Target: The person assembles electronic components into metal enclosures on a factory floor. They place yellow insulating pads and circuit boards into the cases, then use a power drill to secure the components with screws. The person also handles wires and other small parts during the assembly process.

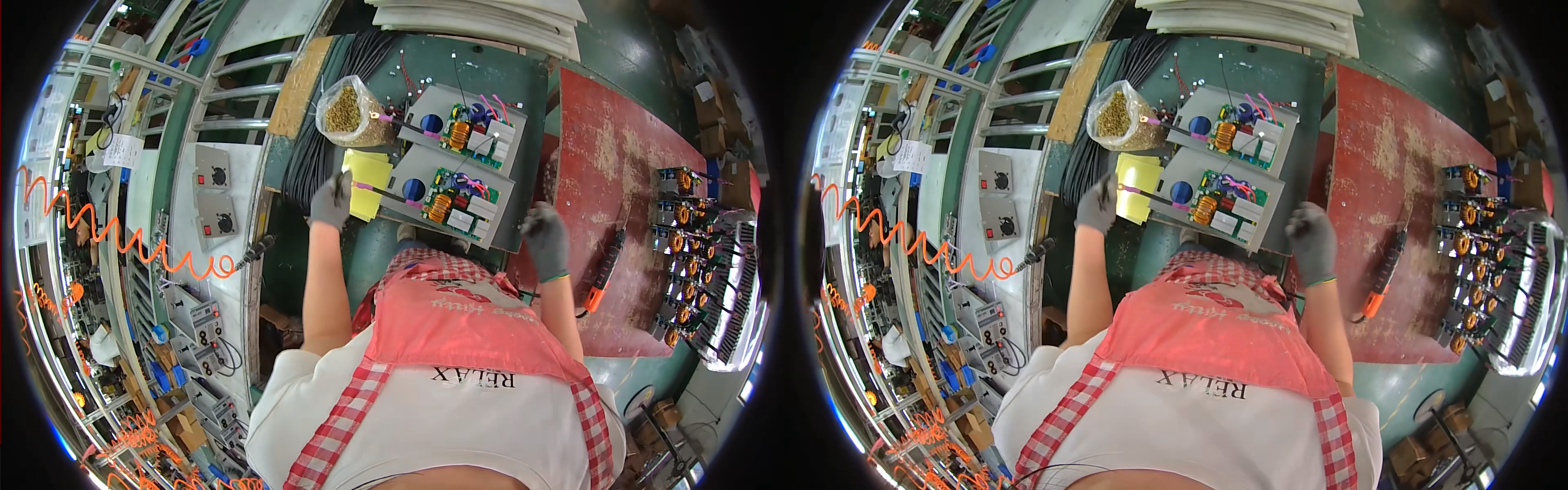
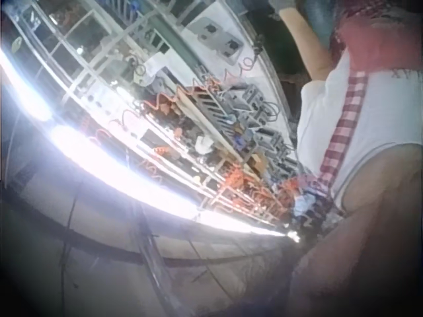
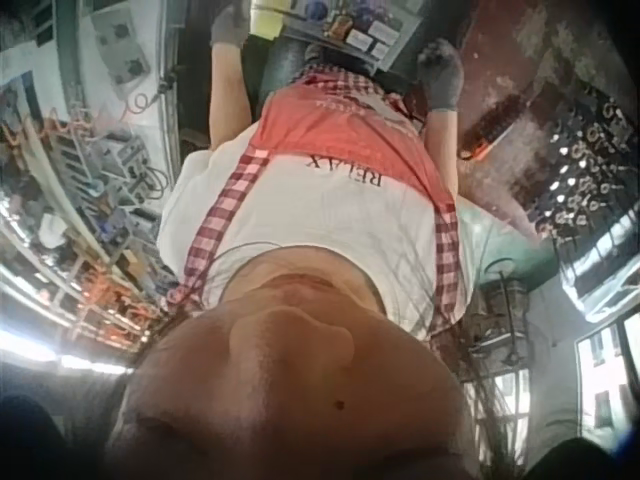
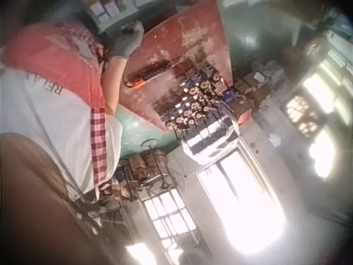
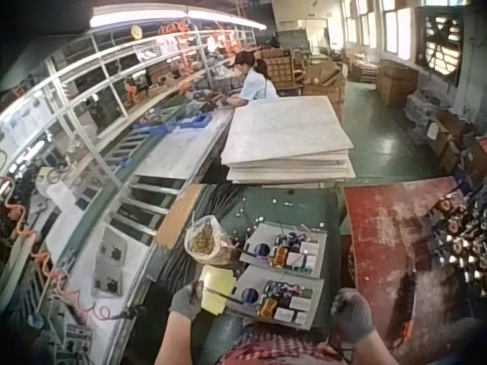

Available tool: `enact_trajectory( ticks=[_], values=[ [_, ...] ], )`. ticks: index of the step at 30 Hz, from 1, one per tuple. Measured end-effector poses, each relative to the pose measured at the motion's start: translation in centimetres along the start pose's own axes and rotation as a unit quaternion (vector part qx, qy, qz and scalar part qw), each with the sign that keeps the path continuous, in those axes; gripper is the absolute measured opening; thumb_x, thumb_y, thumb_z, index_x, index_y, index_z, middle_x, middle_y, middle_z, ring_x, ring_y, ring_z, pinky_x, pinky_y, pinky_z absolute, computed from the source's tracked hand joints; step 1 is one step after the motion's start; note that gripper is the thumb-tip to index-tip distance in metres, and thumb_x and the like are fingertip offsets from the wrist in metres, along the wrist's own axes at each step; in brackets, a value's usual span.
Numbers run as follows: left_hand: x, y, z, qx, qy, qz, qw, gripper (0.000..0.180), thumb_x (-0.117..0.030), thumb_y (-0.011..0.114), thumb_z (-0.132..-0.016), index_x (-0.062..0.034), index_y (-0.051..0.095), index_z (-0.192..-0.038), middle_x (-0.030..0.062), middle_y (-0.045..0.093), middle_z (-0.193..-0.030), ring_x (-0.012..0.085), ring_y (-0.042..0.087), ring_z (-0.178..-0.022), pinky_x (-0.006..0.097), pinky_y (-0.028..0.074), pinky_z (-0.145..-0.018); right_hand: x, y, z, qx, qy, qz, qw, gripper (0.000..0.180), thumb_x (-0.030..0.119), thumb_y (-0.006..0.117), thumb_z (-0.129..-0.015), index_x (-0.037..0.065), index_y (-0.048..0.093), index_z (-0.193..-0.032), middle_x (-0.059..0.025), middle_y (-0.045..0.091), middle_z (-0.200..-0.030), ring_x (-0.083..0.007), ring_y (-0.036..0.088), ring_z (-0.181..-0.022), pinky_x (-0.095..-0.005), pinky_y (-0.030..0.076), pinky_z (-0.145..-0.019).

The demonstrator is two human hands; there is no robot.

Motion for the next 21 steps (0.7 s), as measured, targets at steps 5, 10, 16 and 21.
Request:
enact_trajectory(
  ticks=[5, 10, 16, 21],
  values=[
    [7.3, -2.5, 4.7, -0.178, -0.289, 0.332, 0.880, 0.019, -0.010, 0.047, -0.090, -0.0078, 0.059, -0.105, 0.0009, 0.063, -0.089, 0.0130, 0.060, -0.076, 0.021, 0.046, -0.053, -7.2, 10.5, 1.7, 0.210, -0.038, 0.388, 0.897, 0.019, 0.011, 0.059, -0.082, 0.001, 0.063, -0.097, -0.0045, 0.061, -0.080, -0.0098, 0.058, -0.073, -0.0258, 0.049, -0.068],
    [11.1, -0.5, 4.2, 0.241, 0.027, -0.360, 0.901, 0.026, -0.018, 0.051, -0.087, -0.0050, 0.058, -0.108, 0.0052, 0.065, -0.098, 0.0217, 0.061, -0.087, 0.033, 0.050, -0.072, -16.8, 15.3, -1.8, 0.307, -0.297, 0.669, 0.608, 0.031, 0.024, 0.060, -0.086, 0.001, 0.059, -0.106, -0.0130, 0.061, -0.099, -0.0212, 0.063, -0.091, -0.0337, 0.050, -0.079],
    [18.0, 3.7, 1.6, 0.307, -0.184, 0.104, 0.928, 0.026, -0.015, 0.046, -0.086, -0.0027, 0.057, -0.106, 0.0093, 0.064, -0.103, 0.0228, 0.057, -0.105, 0.032, 0.047, -0.087, -23.1, 16.6, -7.1, 0.193, -0.033, 0.798, 0.569, 0.052, 0.049, 0.048, -0.089, 0.001, 0.062, -0.102, -0.0193, 0.065, -0.086, -0.0302, 0.065, -0.082, -0.0409, 0.049, -0.075],
    [6.2, 6.3, 2.4, 0.362, 0.221, -0.446, 0.788, 0.018, -0.006, 0.044, -0.089, -0.0041, 0.055, -0.103, 0.0086, 0.062, -0.093, 0.0185, 0.062, -0.083, 0.028, 0.053, -0.066, -21.9, 15.5, -6.9, 0.126, 0.033, 0.705, 0.697, 0.046, 0.043, 0.060, -0.085, -0.001, 0.065, -0.097, -0.0168, 0.065, -0.070, -0.0221, 0.066, -0.064, -0.0348, 0.051, -0.061]
  ],
)
Point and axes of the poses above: each hand's wrist, its own z-axis away from the middle knuckle, its own y-axis out of the palm, x = y × z, the point moved 3 cm from there along -z, towards the middle knuckle
